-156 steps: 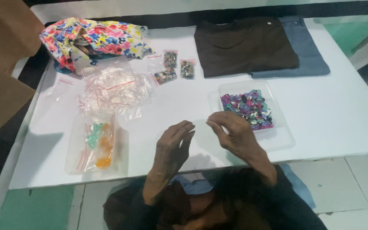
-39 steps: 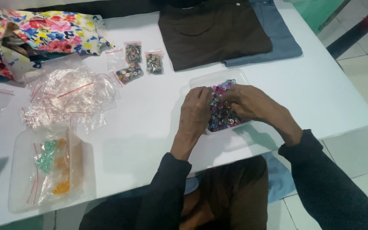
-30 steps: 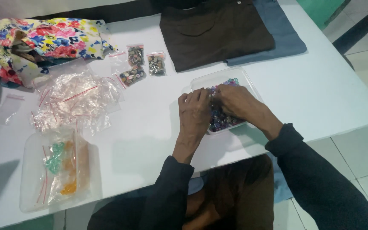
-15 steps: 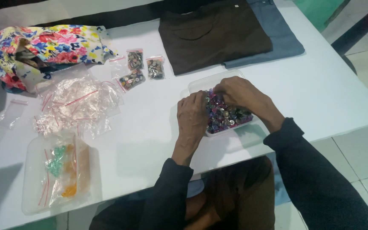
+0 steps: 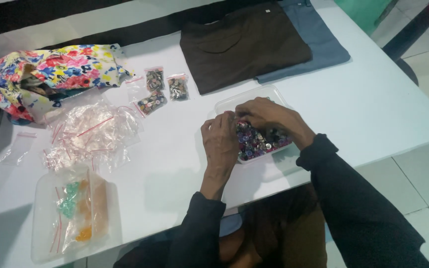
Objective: Sorting small colorful buttons from a container into plastic bags
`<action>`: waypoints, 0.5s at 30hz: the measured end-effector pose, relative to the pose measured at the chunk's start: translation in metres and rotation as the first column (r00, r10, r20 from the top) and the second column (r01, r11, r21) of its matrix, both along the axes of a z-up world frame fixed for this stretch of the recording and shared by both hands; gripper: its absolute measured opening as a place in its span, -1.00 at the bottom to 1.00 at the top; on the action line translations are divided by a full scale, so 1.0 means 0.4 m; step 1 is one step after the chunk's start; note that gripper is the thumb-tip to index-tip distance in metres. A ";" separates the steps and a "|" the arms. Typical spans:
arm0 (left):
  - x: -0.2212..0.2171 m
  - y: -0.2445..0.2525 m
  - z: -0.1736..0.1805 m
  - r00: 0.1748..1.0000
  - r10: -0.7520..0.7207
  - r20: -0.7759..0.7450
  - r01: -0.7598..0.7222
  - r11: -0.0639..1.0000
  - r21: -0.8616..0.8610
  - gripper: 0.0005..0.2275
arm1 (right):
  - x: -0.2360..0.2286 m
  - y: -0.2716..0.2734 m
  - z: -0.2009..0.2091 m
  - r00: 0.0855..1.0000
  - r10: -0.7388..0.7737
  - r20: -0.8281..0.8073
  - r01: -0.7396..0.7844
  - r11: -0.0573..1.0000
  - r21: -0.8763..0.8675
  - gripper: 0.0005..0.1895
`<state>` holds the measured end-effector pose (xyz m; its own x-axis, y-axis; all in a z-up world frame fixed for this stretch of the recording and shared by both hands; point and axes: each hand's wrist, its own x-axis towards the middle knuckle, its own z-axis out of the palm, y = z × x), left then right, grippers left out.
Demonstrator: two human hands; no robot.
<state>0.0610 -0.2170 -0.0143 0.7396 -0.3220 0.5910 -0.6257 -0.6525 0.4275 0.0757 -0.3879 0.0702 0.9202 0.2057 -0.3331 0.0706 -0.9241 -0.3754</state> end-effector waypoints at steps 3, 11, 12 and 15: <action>0.005 0.005 0.004 1.000 -0.010 -0.028 0.010 1.000 0.002 -0.92 | -0.029 -0.003 0.038 0.995 0.078 -0.056 -0.082 0.993 -0.086 -0.73; -0.008 0.007 0.013 0.998 -0.020 -0.062 0.018 0.999 -0.035 -0.92 | -0.094 -0.048 0.115 0.999 -0.030 0.011 0.032 0.966 -0.256 -0.73; -0.005 0.007 0.016 0.997 -0.023 -0.067 0.022 1.000 -0.020 -0.92 | -0.091 -0.054 0.124 0.995 -0.054 0.078 0.071 0.970 -0.232 -0.72; 0.002 0.009 0.002 1.000 -0.009 0.010 0.009 0.999 0.047 -0.93 | -0.075 -0.059 0.093 0.974 -0.054 0.220 0.105 0.968 -0.228 -0.70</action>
